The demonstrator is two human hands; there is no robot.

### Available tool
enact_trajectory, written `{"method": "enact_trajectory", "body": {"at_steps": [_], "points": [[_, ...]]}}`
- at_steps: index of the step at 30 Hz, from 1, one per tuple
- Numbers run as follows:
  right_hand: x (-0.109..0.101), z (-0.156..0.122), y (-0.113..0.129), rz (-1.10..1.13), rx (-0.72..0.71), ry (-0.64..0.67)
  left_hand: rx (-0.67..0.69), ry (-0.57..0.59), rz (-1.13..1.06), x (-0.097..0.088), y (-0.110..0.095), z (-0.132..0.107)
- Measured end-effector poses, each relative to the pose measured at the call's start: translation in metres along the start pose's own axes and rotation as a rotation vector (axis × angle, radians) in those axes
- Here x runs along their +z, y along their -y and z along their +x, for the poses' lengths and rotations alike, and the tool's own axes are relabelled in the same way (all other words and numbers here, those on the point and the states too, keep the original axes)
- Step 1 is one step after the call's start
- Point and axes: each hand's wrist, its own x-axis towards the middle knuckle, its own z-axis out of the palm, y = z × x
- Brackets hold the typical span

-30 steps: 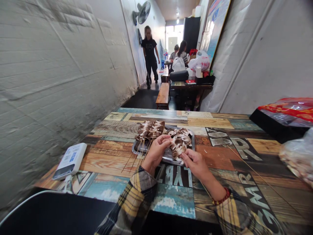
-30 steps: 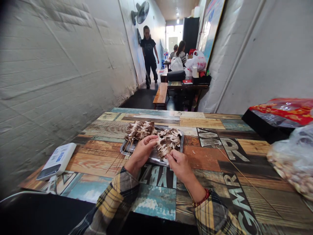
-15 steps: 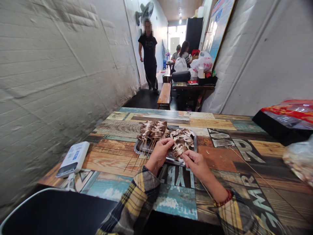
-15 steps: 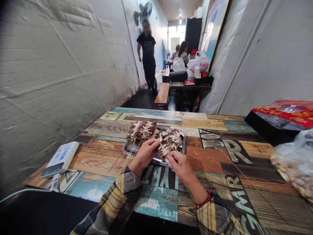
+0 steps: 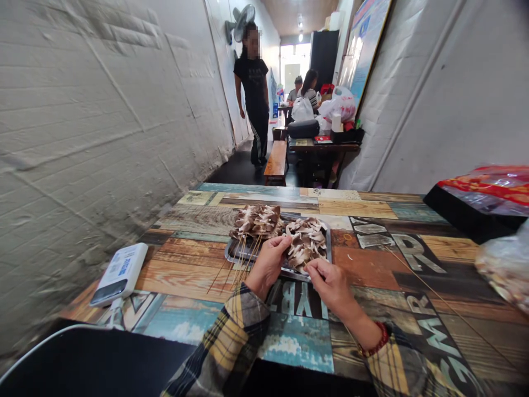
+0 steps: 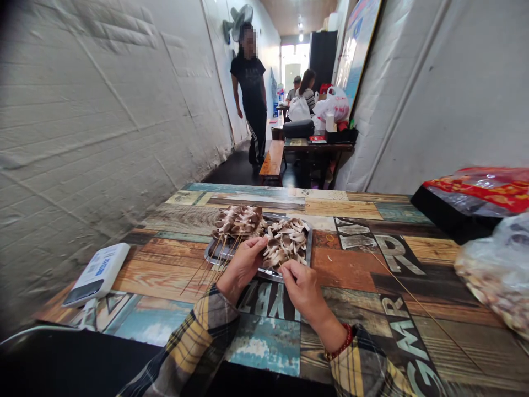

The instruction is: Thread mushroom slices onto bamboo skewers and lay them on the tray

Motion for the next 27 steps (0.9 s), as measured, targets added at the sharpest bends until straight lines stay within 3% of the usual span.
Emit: {"method": "enact_trajectory", "body": {"at_steps": [14, 22, 27], "points": [[0.000, 0.003, 0.002, -0.048, -0.001, -0.041, 0.001, 0.042, 0.047, 0.005, 0.004, -0.004], [-0.012, 0.009, -0.011, 0.192, 0.106, 0.007, 0.101, -0.010, -0.078, -0.005, -0.006, 0.004], [-0.016, 0.012, -0.018, 0.326, 0.171, -0.032, 0.216, -0.042, 0.128, -0.007, -0.006, 0.005]]}}
